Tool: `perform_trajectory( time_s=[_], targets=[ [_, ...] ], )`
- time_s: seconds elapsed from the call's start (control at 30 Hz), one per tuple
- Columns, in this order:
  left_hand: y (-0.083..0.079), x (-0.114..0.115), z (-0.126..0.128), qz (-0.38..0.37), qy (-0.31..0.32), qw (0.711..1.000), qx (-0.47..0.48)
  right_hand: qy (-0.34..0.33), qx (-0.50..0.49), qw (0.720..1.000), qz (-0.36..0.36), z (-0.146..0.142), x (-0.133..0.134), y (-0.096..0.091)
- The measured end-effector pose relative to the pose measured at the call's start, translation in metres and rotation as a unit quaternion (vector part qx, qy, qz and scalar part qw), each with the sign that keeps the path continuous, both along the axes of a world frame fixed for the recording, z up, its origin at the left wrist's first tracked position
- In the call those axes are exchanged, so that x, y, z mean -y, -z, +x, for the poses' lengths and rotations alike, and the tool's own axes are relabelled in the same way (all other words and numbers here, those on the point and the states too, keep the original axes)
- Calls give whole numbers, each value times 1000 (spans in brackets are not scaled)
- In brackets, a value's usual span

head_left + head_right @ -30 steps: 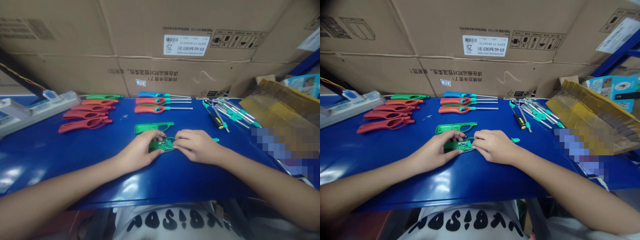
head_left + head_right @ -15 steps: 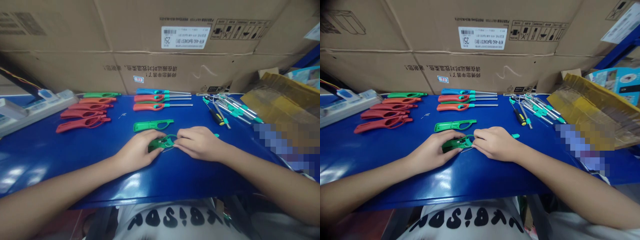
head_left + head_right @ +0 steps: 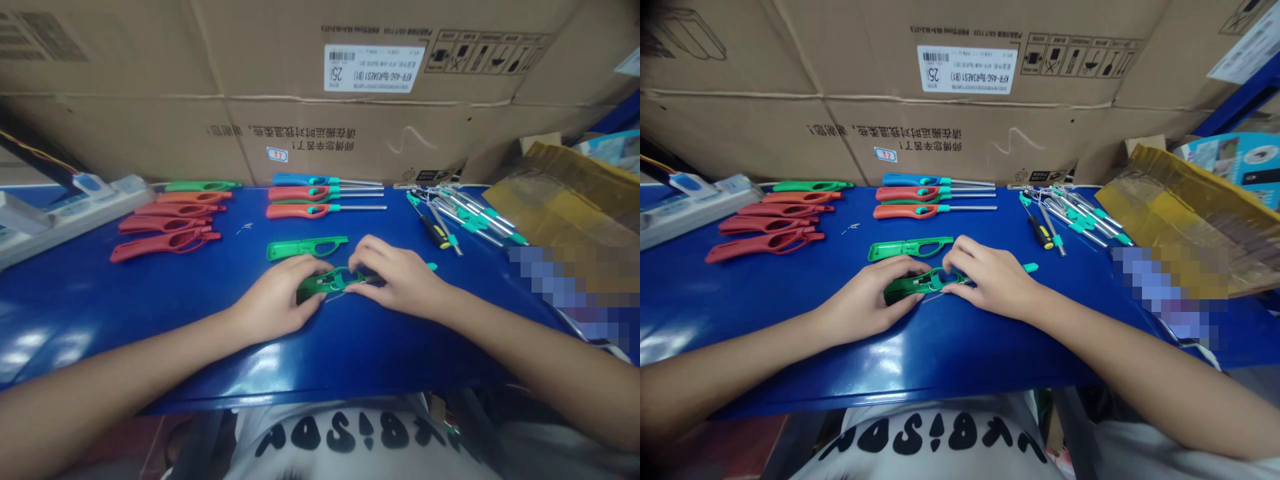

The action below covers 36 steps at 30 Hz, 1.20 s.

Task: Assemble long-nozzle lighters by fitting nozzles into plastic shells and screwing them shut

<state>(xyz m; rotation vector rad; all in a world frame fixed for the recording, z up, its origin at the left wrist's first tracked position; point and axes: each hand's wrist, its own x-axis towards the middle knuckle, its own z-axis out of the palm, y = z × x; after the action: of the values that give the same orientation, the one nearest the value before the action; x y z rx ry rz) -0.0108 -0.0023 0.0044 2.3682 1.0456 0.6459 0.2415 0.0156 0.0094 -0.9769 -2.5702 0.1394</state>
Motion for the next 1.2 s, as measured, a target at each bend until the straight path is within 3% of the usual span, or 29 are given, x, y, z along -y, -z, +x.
perform_trajectory(
  time_s=[0.13,0.33,0.67,0.8,0.97,1.03,1.1,1.2],
  targets=[
    [0,2,3,8,-13,1000,8,18,-16,999,-41,-1,-2,0],
    [3,2,5,11,-57,998,2,-47,34,997,54,-6,-1,3],
    [-1,-1,2,-26,-65,997,36,-52,30,995,83,5,-6,-6],
    [-2,-3,1,-61,-74,993,71,73,8,994,79,23,-22,-12],
    [-3,-7,-1,-99,-95,987,86,270,11,959,81,69,-59,-15],
    [-3,-8,-2,-106,-96,986,82,364,71,927,59,89,-70,-17],
    [-2,-7,-2,-102,-87,989,67,466,165,869,-13,106,-77,-18],
    [0,-6,-2,-64,-59,996,29,506,201,837,-56,121,-80,-17]
  ],
)
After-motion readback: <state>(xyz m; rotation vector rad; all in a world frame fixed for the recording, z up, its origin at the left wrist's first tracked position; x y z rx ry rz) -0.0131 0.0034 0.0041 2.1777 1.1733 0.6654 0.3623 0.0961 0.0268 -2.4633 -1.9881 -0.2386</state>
